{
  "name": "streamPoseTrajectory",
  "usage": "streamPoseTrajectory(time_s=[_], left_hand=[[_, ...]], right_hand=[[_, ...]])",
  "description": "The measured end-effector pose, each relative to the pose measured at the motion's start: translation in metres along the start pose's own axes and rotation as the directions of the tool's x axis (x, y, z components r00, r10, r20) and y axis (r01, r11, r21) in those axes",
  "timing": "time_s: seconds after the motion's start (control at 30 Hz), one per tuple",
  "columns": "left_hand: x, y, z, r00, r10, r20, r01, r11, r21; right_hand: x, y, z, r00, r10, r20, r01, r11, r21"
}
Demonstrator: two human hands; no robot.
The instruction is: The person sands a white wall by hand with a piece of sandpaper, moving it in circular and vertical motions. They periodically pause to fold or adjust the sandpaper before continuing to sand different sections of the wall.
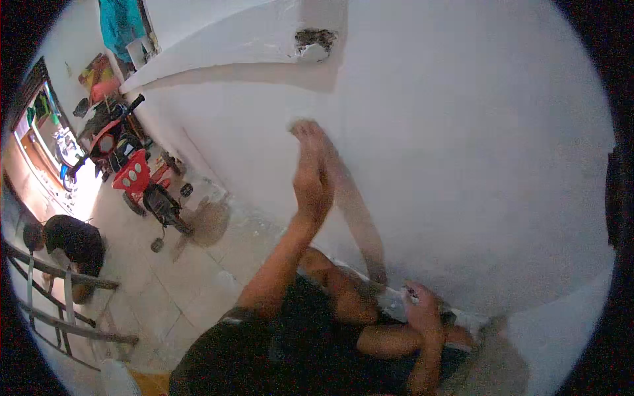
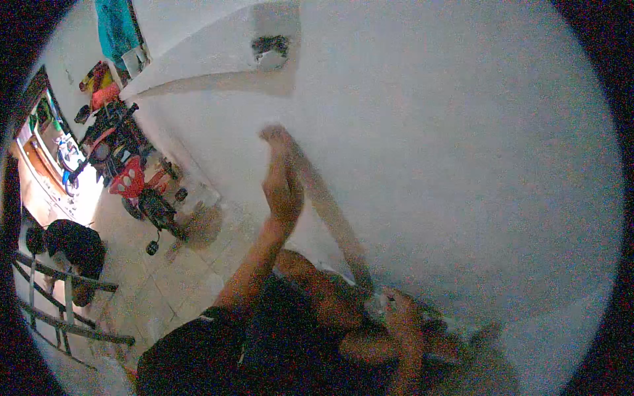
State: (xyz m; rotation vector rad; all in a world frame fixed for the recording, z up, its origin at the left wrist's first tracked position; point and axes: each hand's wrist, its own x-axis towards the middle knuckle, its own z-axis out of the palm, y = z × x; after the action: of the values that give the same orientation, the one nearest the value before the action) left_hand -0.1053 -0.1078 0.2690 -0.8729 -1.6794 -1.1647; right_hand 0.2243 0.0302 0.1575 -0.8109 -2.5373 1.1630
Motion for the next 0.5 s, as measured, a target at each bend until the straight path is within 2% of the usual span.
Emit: streamPoseTrajectory(time_s=[0.03,0.07,0.1,0.13,0.17,0.2,0.23,0.27,0.3,0.37,0.4,0.47,0.5], left_hand=[[-0.015,0.004,-0.006,1.0,-0.003,0.002,0.003,1.0,-0.004],[-0.028,0.004,-0.012,0.997,0.004,0.076,-0.003,1.0,-0.017],[-0.039,0.004,-0.017,0.988,0.013,0.154,-0.009,0.999,-0.031],[-0.042,0.01,-0.024,0.986,0.012,0.164,-0.007,1.0,-0.03],[-0.04,0.021,-0.032,0.964,-0.226,0.137,0.245,0.958,-0.148],[-0.039,0.029,-0.038,0.881,-0.452,0.139,0.473,0.84,-0.267],[-0.043,0.035,-0.042,0.879,-0.454,0.147,0.477,0.837,-0.266],[-0.049,0.04,-0.046,0.753,-0.537,0.38,0.654,0.677,-0.338],[-0.058,0.045,-0.048,0.577,-0.548,0.605,0.811,0.476,-0.341],[-0.087,0.055,-0.039,0.488,-0.518,0.703,0.849,0.467,-0.245],[-0.103,0.061,-0.034,0.43,-0.45,0.783,0.875,0.422,-0.237],[-0.136,0.077,-0.024,0.333,-0.348,0.876,0.913,0.35,-0.208],[-0.148,0.083,-0.021,0.211,-0.316,0.925,0.956,0.265,-0.128]], right_hand=[[-0.003,-0.004,0.0,0.999,0.029,0.033,-0.029,0.999,0.021],[-0.001,0.001,0.002,0.999,0.035,0.036,-0.036,0.999,0.021],[0.001,0.009,0.006,1.0,-0.024,0.013,0.024,0.999,-0.033],[0.002,0.014,0.01,0.996,-0.085,-0.006,0.084,0.993,-0.087],[0.0,0.015,0.011,0.997,-0.078,-0.004,0.078,0.993,-0.083],[-0.001,0.015,0.011,0.997,-0.08,-0.005,0.079,0.991,-0.111],[-0.003,0.016,0.011,0.997,-0.078,-0.007,0.077,0.987,-0.141],[-0.002,0.012,0.011,0.998,-0.063,-0.005,0.062,0.988,-0.139],[0.003,0.007,0.013,0.997,-0.078,0.019,0.078,0.997,0.017],[0.005,-0.009,0.012,0.994,-0.108,0.027,0.095,0.95,0.298],[0.003,-0.018,0.013,0.993,-0.116,0.013,0.1,0.904,0.415],[0.002,-0.022,0.016,0.988,-0.139,-0.064,0.152,0.845,0.513],[0.001,-0.01,0.023,0.993,-0.097,-0.072,0.12,0.852,0.51]])
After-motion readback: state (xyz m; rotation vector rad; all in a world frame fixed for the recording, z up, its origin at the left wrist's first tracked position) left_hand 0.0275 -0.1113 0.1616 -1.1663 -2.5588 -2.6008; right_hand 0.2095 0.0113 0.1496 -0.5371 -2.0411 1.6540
